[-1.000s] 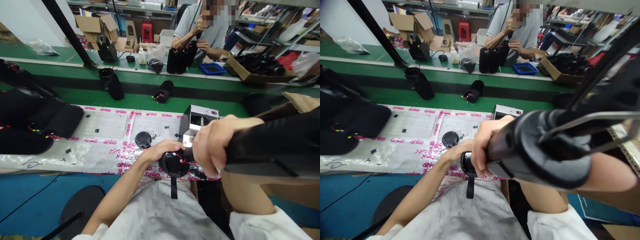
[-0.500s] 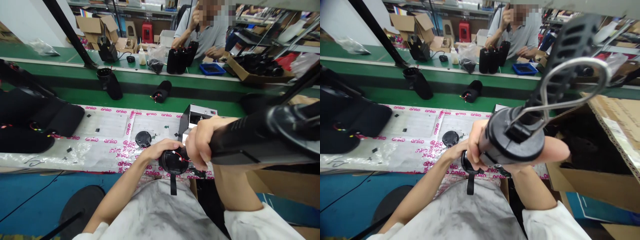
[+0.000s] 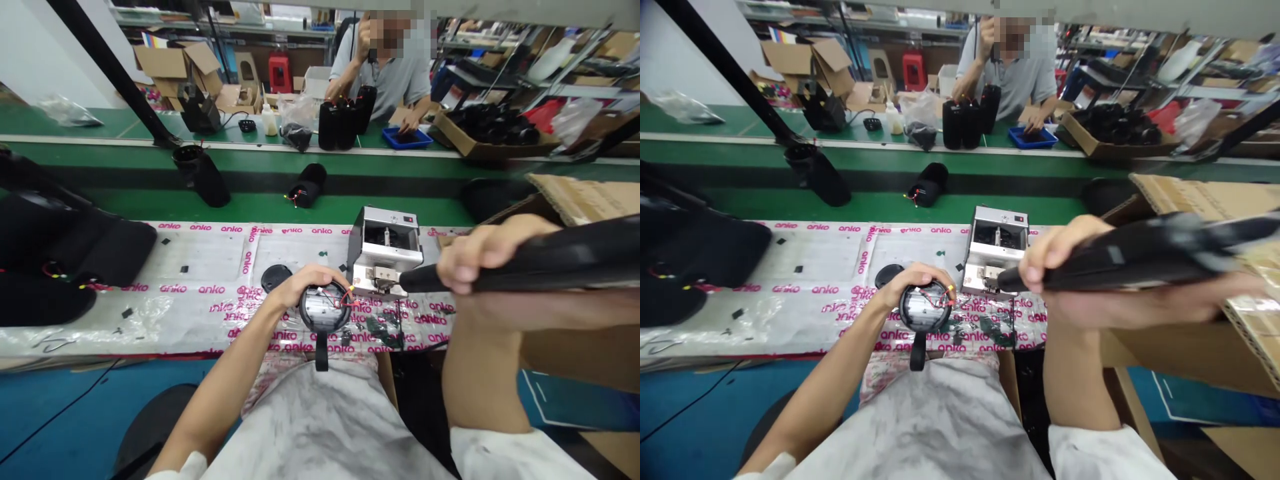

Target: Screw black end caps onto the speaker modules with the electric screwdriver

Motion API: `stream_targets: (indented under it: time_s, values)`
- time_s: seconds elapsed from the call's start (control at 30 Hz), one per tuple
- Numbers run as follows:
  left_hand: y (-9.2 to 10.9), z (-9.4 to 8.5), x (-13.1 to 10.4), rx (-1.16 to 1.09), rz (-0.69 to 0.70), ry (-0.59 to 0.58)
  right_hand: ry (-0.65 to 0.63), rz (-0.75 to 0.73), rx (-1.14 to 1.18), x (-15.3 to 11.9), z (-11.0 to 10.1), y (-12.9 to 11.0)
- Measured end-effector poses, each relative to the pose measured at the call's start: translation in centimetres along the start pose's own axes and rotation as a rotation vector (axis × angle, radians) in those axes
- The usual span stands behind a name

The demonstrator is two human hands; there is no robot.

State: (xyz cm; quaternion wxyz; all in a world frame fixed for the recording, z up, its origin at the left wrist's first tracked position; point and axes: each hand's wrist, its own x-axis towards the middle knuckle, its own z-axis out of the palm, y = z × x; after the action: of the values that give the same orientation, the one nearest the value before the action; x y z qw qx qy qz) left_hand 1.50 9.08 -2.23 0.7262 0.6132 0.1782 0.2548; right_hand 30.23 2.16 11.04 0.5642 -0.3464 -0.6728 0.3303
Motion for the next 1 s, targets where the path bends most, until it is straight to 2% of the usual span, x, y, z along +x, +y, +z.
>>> stream_targets:
  time_s: [0.1, 0.17, 0.23, 0.3, 0.37, 0.43, 0.5, 0.57, 0.63, 0.7, 0.77, 0.9, 1.0]
  values:
    - [0.3, -0.2, -1.0, 0.035, 0.0, 0.048, 0.229, -0.108, 0.186, -0.4, 3.7, 2.7]
    - [0.3, 0.7, -2.6, 0.113, 0.014, 0.181, 0.267, -0.096, 0.228, -1.3, 5.4, 4.3]
    - [-0.1, 2.7, -4.5, 0.227, 0.082, 0.428, 0.242, -0.073, 0.244, -2.3, 6.1, 5.6]
    - [-0.8, 5.5, -6.2, 0.344, 0.179, 0.676, 0.237, -0.053, 0.267, -3.0, 6.0, 6.6]
    - [-1.7, 8.3, -7.0, 0.499, 0.198, 0.822, 0.22, -0.008, 0.307, -3.2, 5.5, 7.3]
    - [-2.5, 10.0, -7.1, 0.657, 0.194, 0.922, 0.17, 0.056, 0.356, -3.0, 4.9, 7.7]
    - [-2.7, 10.1, -6.9, 0.716, 0.199, 0.927, 0.104, 0.104, 0.385, -2.7, 4.0, 7.4]
    - [-2.2, 8.9, -6.8, 0.686, 0.195, 0.808, 0.074, 0.135, 0.376, -2.6, 2.9, 6.3]
    - [-1.6, 7.5, -6.8, 0.655, 0.172, 0.656, 0.111, 0.125, 0.35, -2.5, 1.9, 4.6]
    - [-1.3, 6.9, -6.8, 0.669, 0.162, 0.595, 0.146, 0.111, 0.289, -2.5, 1.6, 3.3]
    - [-1.6, 7.2, -6.5, 0.693, 0.182, 0.672, 0.196, 0.039, 0.215, -2.6, 2.3, 3.0]
    - [-3.2, 8.9, -5.7, 0.705, 0.262, 0.889, 0.317, -0.122, 0.144, -3.2, 5.2, 4.8]
    - [-4.0, 9.2, -5.4, 0.705, 0.245, 0.904, 0.351, -0.094, 0.138, -3.7, 6.3, 5.9]
